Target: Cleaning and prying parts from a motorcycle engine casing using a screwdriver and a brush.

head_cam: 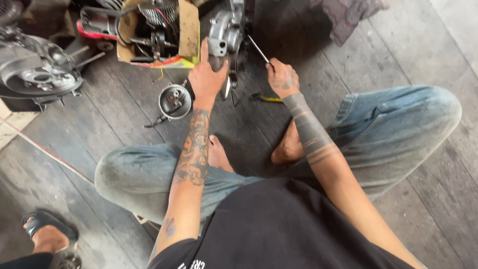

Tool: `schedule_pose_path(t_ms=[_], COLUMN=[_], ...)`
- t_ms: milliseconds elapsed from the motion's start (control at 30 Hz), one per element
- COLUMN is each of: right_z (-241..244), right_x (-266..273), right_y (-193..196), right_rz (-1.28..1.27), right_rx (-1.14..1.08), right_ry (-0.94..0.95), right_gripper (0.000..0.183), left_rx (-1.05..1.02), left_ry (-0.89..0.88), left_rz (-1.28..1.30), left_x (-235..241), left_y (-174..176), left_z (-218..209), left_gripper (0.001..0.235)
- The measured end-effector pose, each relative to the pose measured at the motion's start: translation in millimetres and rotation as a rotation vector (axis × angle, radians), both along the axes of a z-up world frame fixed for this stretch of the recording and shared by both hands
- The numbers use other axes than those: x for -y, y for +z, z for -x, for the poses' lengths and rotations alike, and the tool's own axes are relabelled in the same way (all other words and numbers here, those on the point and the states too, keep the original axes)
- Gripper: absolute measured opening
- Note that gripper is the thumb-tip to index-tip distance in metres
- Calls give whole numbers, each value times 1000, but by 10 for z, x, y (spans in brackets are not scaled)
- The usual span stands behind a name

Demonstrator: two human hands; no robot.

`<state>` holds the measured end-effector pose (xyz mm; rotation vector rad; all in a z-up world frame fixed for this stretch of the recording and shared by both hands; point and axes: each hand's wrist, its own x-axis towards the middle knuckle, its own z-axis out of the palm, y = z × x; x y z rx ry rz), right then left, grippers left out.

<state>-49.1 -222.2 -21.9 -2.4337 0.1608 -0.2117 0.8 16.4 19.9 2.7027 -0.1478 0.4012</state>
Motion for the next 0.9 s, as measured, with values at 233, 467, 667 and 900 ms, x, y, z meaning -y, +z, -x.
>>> schedule_pose_path(t_ms=[233,467,667,900], right_z=[131,-37,-4,-130], right_x=[18,-41,150,-91], right_y=[219,375,192,-472], right_rz=[-122,-126,-77,257], right_rx=[-177,-113,-211,14], right_ry=[180,87,118,80], right_gripper=[23,15,20,14], left_rx=[-31,-116,-154,-129], left_ry=[-4,19,22,5], left_rz=[-13,-26,-16,-23], left_x=[-58,-55,-60,-93], left_y=[-81,-58,-68,-122], left_z=[-49,-32,-28,-43], left_gripper=[84,86,85,87])
